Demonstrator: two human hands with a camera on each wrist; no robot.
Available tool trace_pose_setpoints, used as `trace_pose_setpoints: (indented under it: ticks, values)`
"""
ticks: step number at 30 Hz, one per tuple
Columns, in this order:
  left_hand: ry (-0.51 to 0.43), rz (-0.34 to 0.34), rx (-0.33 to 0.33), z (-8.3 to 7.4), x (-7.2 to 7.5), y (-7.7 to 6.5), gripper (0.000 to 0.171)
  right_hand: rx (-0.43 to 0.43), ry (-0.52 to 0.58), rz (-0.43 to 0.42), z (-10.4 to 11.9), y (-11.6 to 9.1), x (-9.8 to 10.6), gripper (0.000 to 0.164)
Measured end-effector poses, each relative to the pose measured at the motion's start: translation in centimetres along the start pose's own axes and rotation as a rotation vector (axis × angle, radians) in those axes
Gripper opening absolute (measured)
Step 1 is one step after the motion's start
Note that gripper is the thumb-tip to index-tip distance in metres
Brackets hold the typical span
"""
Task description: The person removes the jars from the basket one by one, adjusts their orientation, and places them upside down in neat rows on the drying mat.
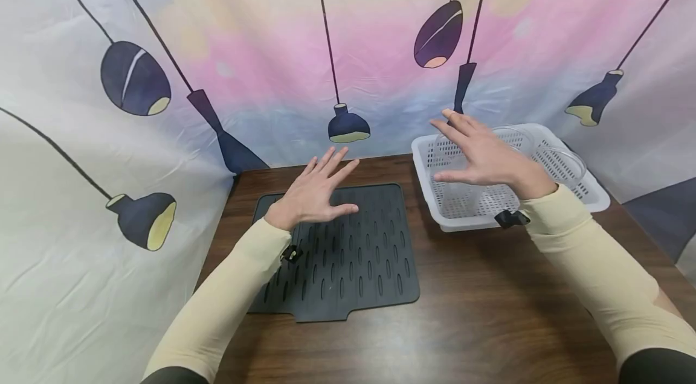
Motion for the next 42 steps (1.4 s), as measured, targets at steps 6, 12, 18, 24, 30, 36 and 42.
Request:
trace_pose_setpoints:
  ticks: [6, 12, 18, 24, 30, 36, 42]
  values:
    - [-0.015, 0.002, 0.002, 0.5, -0.4, -0.6, 0.093, -0.053, 0.044, -0.010, -0.7, -0.7, 0.4, 0.103]
    - [-0.023, 0.014, 0.016, 1.2, -0.9, -1.2, 0.095, -0.105, 0.063, -0.030, -1.4, -1.4, 0.8, 0.102]
    - [-0.048, 0.030, 0.027, 1.6, -1.4, -1.9, 0.096, -0.151, 0.088, -0.030, -2.1, -2.3, 0.9, 0.102]
    - [-0.070, 0.050, 0.047, 1.8, -2.4, -2.9, 0.096, -0.168, 0.095, -0.065, -2.6, -3.2, 1.0, 0.102]
    - [-0.086, 0.065, 0.062, 2.1, -3.5, -4.2, 0.096, -0.191, 0.117, -0.095, -3.1, -4.0, 1.1, 0.101]
    - [-0.109, 0.076, 0.079, 2.4, -4.7, -5.4, 0.096, -0.196, 0.108, -0.098, -3.4, -4.6, 0.9, 0.101]
    - [-0.120, 0.078, 0.099, 2.6, -5.4, -6.4, 0.096, -0.213, 0.120, -0.102, -3.8, -4.9, 0.5, 0.101]
Point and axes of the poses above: each hand's wrist, its own y-axis towards the middle knuckle, its own x-axis out of the back of the hand, z = x × y, the point moved 2 cm from there along y, towards the middle knuckle
